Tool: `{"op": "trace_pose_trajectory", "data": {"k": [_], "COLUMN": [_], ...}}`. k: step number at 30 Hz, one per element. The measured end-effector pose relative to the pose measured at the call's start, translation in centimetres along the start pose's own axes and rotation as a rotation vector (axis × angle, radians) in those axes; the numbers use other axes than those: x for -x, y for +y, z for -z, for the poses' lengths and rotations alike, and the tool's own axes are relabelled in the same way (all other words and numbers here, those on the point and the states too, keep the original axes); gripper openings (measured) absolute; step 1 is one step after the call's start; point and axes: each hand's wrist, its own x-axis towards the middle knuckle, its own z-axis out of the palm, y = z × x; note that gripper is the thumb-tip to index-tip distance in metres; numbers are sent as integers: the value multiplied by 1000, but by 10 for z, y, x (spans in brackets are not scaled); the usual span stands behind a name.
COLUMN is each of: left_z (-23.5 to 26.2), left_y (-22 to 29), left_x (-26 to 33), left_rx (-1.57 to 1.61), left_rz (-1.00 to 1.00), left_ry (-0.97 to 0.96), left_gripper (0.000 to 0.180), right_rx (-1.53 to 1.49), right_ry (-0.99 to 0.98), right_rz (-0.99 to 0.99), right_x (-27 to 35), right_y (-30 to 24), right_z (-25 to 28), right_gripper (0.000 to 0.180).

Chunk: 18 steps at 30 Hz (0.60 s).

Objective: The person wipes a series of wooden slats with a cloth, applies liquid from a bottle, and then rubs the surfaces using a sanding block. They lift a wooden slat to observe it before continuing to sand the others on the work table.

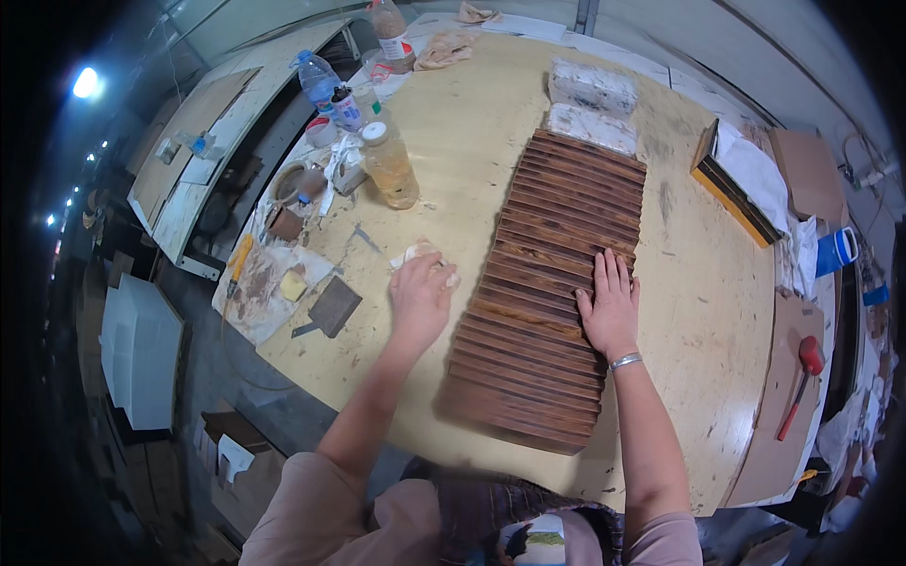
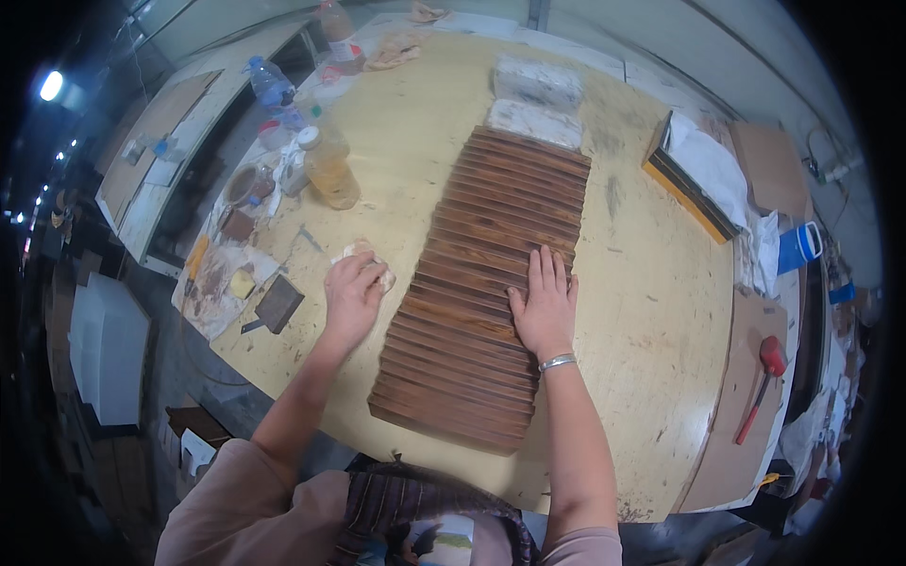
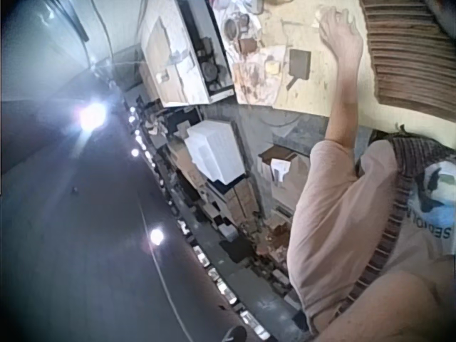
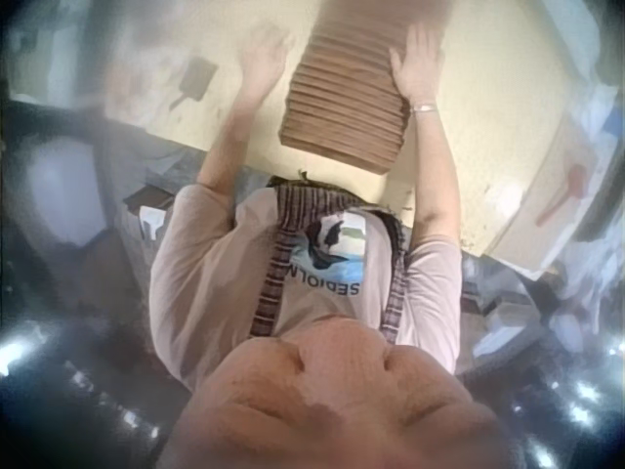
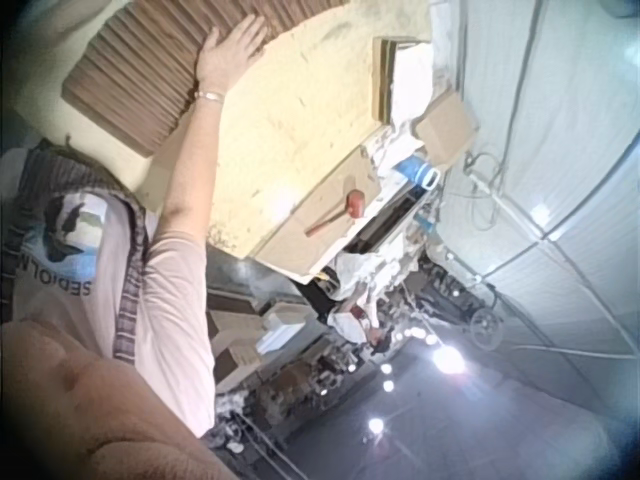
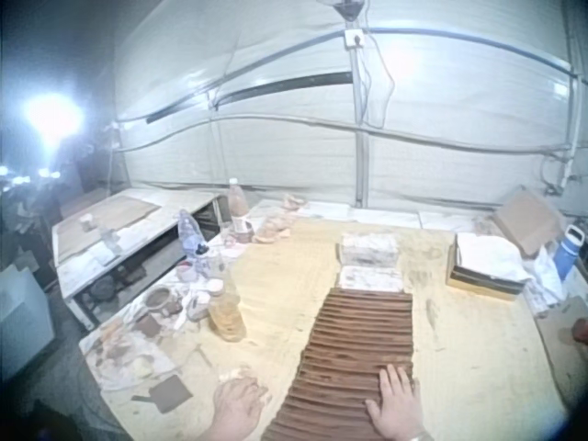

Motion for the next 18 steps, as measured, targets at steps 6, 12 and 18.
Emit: {"op": "trace_pose_trajectory", "data": {"k": [6, 12, 18], "left_z": [27, 59, 83], "left_y": [14, -7, 3], "left_x": [15, 57, 100], "left_rx": [238, 364, 347], "left_rz": [101, 282, 379], "left_ry": [91, 60, -30], "left_gripper": [22, 16, 16], "right_rx": [-539, -1096, -1091], "right_ry": [204, 307, 729], "right_rz": [-144, -234, 120], "right_x": [5, 56, 104], "right_y": [29, 72, 38], "right_z": [37, 119, 258], "right_gripper": [45, 38, 54]}}
